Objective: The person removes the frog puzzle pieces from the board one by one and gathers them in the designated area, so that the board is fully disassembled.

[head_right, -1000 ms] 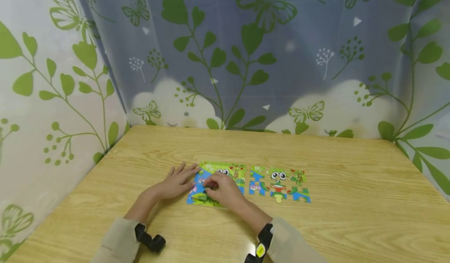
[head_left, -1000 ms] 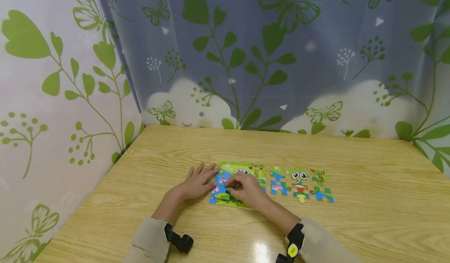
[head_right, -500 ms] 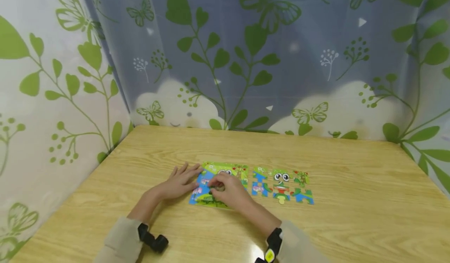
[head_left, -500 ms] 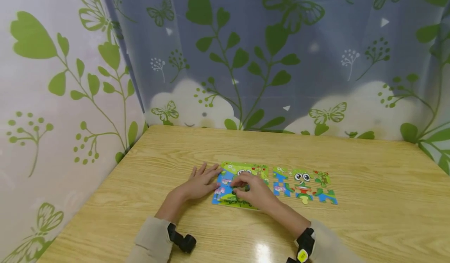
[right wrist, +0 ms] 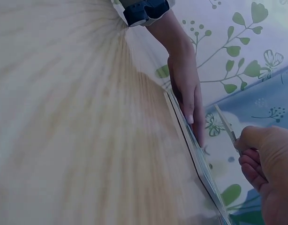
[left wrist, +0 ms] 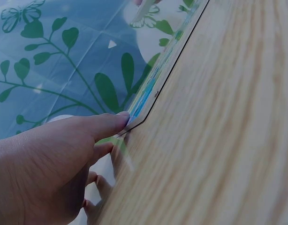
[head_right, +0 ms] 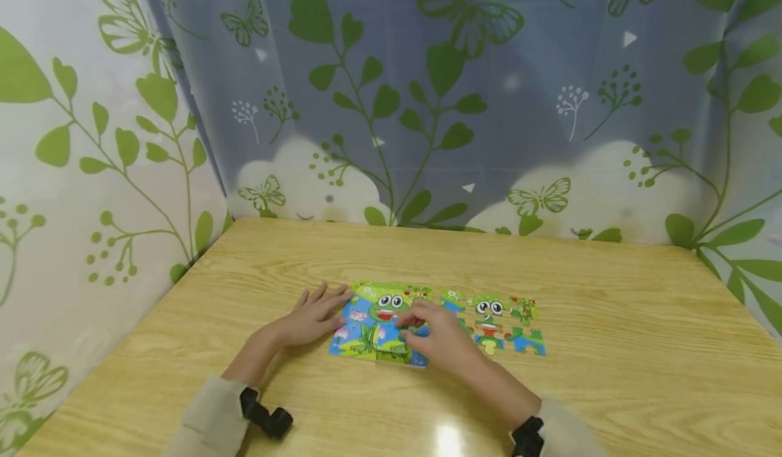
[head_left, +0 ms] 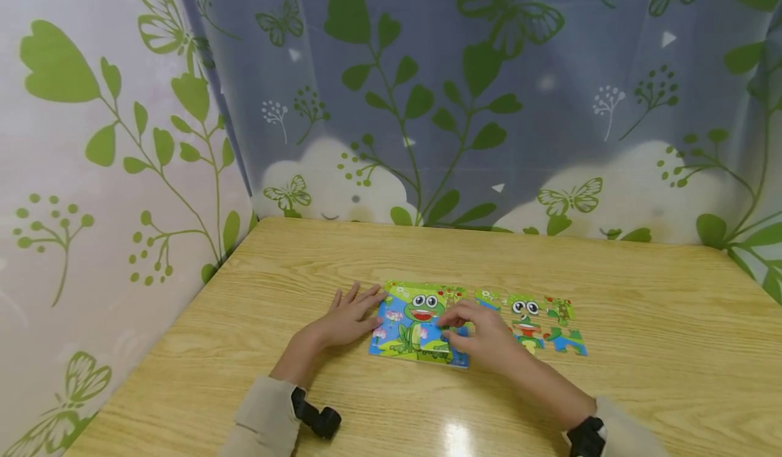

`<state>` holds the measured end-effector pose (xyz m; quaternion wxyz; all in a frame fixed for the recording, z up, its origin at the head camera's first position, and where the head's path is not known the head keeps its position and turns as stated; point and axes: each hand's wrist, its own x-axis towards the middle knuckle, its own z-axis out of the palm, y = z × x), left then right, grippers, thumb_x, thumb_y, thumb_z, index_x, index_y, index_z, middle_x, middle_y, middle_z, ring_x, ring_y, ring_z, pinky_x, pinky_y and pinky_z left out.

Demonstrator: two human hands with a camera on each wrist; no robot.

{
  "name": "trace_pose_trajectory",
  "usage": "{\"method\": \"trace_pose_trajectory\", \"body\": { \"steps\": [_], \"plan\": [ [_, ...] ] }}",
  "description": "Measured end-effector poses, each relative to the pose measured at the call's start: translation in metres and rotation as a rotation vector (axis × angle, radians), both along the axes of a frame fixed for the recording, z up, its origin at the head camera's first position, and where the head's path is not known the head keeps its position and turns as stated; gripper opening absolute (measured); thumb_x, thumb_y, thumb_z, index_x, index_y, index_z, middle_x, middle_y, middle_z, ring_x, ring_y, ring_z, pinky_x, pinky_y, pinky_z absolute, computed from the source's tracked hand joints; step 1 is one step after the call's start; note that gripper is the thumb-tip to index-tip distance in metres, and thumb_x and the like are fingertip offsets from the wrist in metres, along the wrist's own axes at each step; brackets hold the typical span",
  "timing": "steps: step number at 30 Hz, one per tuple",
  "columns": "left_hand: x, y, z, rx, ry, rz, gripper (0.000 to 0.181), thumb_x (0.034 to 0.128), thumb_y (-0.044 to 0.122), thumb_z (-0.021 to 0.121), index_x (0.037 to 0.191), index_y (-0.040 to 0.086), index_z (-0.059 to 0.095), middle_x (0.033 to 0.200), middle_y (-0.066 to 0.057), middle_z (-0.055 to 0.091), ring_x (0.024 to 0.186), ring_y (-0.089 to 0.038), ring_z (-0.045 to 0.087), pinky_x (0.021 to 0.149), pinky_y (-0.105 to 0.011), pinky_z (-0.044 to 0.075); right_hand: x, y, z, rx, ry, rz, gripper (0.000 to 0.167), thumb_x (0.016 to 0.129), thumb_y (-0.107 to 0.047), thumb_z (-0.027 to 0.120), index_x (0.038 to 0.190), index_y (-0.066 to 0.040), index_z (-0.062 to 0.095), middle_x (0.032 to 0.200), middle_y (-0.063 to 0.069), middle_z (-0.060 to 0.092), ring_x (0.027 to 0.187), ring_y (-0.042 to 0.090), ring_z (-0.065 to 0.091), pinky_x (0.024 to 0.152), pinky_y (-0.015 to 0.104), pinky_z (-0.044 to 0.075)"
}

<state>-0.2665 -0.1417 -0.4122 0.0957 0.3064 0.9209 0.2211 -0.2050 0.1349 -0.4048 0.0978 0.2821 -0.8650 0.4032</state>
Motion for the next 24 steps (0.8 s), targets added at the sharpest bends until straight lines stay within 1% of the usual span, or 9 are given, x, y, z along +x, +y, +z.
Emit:
{"method": "trace_pose_trajectory", "body": {
  "steps": [4, 6, 11, 13, 15, 19, 24],
  "plan": [
    [0.000, 0.000, 0.000, 0.003, -0.001, 0.000, 0.054, 0.0980, 0.034, 0.043, 0.146, 0.014, 0.028, 0.151, -0.006, 0.015, 0.136, -0.034, -0.004, 0.103, -0.053, -0.010, 0.008, 0.018, 0.001, -0.011, 0.036, -0.019, 0.019, 0.079, -0.003, 0.070, 0.090, -0.019, 0.067, 0.091, -0.012, 0.059, 0.080, 0.012, 0.055, 0.070, 0.031, 0.049],
    [0.000, 0.000, 0.000, 0.007, -0.005, 0.002, 0.057, 0.0967, 0.037, 0.045, 0.146, 0.015, 0.028, 0.151, -0.006, 0.015, 0.136, -0.034, -0.004, 0.104, -0.053, -0.010, 0.013, 0.026, 0.001, -0.008, 0.052, -0.030, 0.019, 0.079, -0.004, 0.071, 0.089, -0.020, 0.067, 0.091, -0.013, 0.060, 0.080, 0.012, 0.055, 0.069, 0.030, 0.049],
    [-0.001, 0.000, 0.000, -0.010, -0.002, -0.001, 0.073, 0.0879, 0.052, 0.053, 0.146, 0.018, 0.027, 0.152, -0.004, 0.014, 0.136, -0.034, -0.005, 0.104, -0.053, -0.010, 0.023, 0.046, -0.002, -0.007, 0.088, -0.053, 0.019, 0.079, -0.005, 0.072, 0.089, -0.020, 0.067, 0.092, -0.012, 0.060, 0.079, 0.010, 0.054, 0.068, 0.027, 0.049],
    [-0.001, 0.000, 0.000, -0.014, -0.001, -0.005, 0.077, 0.0851, 0.055, 0.055, 0.146, 0.018, 0.027, 0.152, -0.004, 0.014, 0.136, -0.034, -0.005, 0.103, -0.054, -0.010, 0.027, 0.053, -0.004, -0.013, 0.106, -0.053, 0.021, 0.078, -0.001, 0.072, 0.089, -0.018, 0.067, 0.091, -0.011, 0.060, 0.079, 0.009, 0.054, 0.067, 0.026, 0.049],
    [-0.001, 0.000, 0.001, -0.008, -0.004, -0.007, 0.078, 0.0841, 0.055, 0.057, 0.146, 0.018, 0.027, 0.152, -0.004, 0.014, 0.136, -0.035, -0.005, 0.103, -0.054, -0.010, 0.030, 0.058, -0.006, -0.007, 0.121, -0.061, 0.023, 0.077, 0.000, 0.072, 0.089, -0.019, 0.067, 0.089, -0.012, 0.059, 0.077, 0.008, 0.053, 0.066, 0.025, 0.049],
    [-0.001, 0.000, 0.001, -0.004, -0.004, -0.006, 0.078, 0.0839, 0.055, 0.057, 0.146, 0.018, 0.027, 0.152, -0.005, 0.014, 0.136, -0.035, -0.005, 0.103, -0.055, -0.010, 0.033, 0.066, -0.013, 0.018, 0.147, -0.066, 0.027, 0.074, 0.002, 0.074, 0.087, -0.020, 0.066, 0.088, -0.013, 0.059, 0.075, 0.005, 0.054, 0.065, 0.023, 0.049],
    [-0.001, 0.001, 0.001, -0.010, -0.007, -0.004, 0.079, 0.0839, 0.055, 0.057, 0.146, 0.017, 0.027, 0.152, -0.005, 0.014, 0.136, -0.035, -0.004, 0.103, -0.055, -0.009, 0.032, 0.070, -0.019, 0.036, 0.146, -0.042, 0.025, 0.074, 0.001, 0.074, 0.087, -0.019, 0.066, 0.088, -0.012, 0.059, 0.074, 0.004, 0.053, 0.064, 0.023, 0.049]
  ]
}}
